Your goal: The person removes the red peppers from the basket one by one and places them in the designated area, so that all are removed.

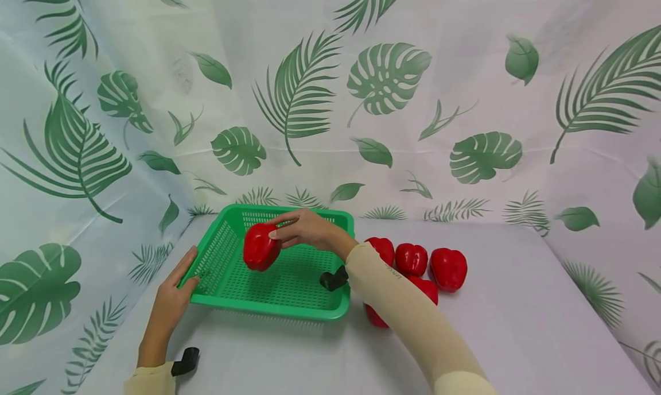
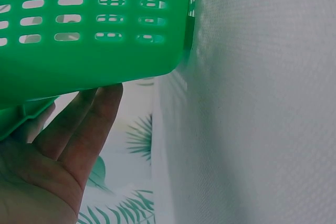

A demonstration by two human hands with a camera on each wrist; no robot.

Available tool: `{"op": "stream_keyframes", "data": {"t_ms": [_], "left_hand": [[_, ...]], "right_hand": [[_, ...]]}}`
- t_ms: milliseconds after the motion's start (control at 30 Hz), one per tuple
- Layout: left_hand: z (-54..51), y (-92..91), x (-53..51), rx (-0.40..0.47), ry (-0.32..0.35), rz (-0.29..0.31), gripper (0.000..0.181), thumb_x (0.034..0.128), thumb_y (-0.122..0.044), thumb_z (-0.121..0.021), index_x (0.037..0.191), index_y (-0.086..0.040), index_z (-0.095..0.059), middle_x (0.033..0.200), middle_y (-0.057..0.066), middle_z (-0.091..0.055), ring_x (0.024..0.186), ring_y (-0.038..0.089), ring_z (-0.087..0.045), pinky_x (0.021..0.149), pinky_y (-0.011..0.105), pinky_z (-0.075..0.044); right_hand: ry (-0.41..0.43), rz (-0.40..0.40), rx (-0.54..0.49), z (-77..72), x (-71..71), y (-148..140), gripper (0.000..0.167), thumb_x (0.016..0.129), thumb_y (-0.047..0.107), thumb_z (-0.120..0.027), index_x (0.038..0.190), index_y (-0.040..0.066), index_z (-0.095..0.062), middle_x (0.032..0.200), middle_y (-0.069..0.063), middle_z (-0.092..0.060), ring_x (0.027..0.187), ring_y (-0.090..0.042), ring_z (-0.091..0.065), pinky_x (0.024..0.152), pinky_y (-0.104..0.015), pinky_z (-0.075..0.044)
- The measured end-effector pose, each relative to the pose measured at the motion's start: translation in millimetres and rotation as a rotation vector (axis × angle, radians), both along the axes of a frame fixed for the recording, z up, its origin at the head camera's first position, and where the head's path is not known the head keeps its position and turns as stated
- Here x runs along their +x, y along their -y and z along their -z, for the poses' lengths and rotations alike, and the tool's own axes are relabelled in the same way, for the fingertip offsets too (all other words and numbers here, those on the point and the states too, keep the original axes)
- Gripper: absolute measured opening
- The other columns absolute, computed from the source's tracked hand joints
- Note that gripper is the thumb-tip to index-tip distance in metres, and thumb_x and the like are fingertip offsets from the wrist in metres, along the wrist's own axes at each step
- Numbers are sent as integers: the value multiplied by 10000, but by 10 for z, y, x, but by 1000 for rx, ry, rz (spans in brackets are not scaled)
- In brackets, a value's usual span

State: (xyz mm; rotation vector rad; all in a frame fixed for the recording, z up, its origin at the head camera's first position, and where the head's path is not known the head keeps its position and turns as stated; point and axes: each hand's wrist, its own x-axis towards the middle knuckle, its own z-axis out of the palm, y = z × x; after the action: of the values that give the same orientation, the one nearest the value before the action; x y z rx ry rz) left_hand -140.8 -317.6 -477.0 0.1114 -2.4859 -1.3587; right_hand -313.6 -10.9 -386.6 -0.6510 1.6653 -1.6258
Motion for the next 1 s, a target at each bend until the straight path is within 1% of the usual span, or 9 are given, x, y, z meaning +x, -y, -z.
{"op": "stream_keyframes", "data": {"t_ms": [167,367,500,567,700,833,967,1000], "left_hand": [[9,-8,3,4,4,2,622,1086,-92,-540,1680,-82,-355,1746,78,-282,1607,301,-222,1265,444,-229],[-3,-19,9,14,16,0,620,1089,-100,-539,1681,-90,-355,1746,66,-285,1607,299,-224,1264,472,-233],[-23,-22,7,15,13,2,618,1089,-101,-540,1679,-81,-356,1745,71,-287,1605,310,-227,1263,483,-233],[-29,-24,5,13,11,5,617,1090,-99,-541,1678,-79,-357,1744,78,-287,1605,311,-225,1265,469,-230],[-33,-24,23,16,21,0,617,1092,-101,-538,1681,-91,-355,1746,69,-283,1607,300,-221,1266,431,-223],[-33,-23,41,19,41,0,623,1097,-117,-528,1691,-108,-337,1753,60,-265,1610,296,-209,1267,435,-222],[-26,-15,30,7,39,-4,625,1101,-131,-521,1695,-116,-327,1755,56,-259,1609,290,-210,1260,396,-220],[-24,-12,23,3,36,-5,625,1102,-134,-520,1696,-119,-327,1754,56,-261,1608,288,-212,1259,392,-221]], "right_hand": [[-20,-1,-8,-20,19,-97,458,1006,94,-700,1437,-49,-643,1366,-170,-690,1194,-326,-683,1045,-581,-526],[-4,14,-10,-42,53,-221,478,998,100,-701,1449,-43,-632,1381,-182,-673,1228,-355,-657,1042,-629,-509],[-8,42,-11,-50,62,-320,482,988,110,-707,1445,-28,-643,1371,-181,-679,1229,-362,-658,1037,-634,-509],[-8,59,-21,-57,69,-381,482,988,103,-700,1446,-33,-640,1370,-189,-680,1233,-369,-656,1044,-653,-495],[-17,74,-32,-57,82,-496,473,995,94,-685,1446,-39,-637,1371,-194,-679,1242,-375,-650,1035,-648,-505],[-25,97,-24,-80,119,-616,466,1000,83,-679,1450,-30,-637,1388,-189,-668,1255,-378,-641,1037,-649,-501],[-22,122,-24,-115,147,-743,475,1001,76,-683,1460,-31,-624,1417,-201,-643,1269,-387,-632,1042,-657,-486],[-24,127,-23,-124,152,-776,476,1004,76,-681,1463,-31,-620,1420,-202,-638,1267,-387,-633,1033,-642,-500]]}}
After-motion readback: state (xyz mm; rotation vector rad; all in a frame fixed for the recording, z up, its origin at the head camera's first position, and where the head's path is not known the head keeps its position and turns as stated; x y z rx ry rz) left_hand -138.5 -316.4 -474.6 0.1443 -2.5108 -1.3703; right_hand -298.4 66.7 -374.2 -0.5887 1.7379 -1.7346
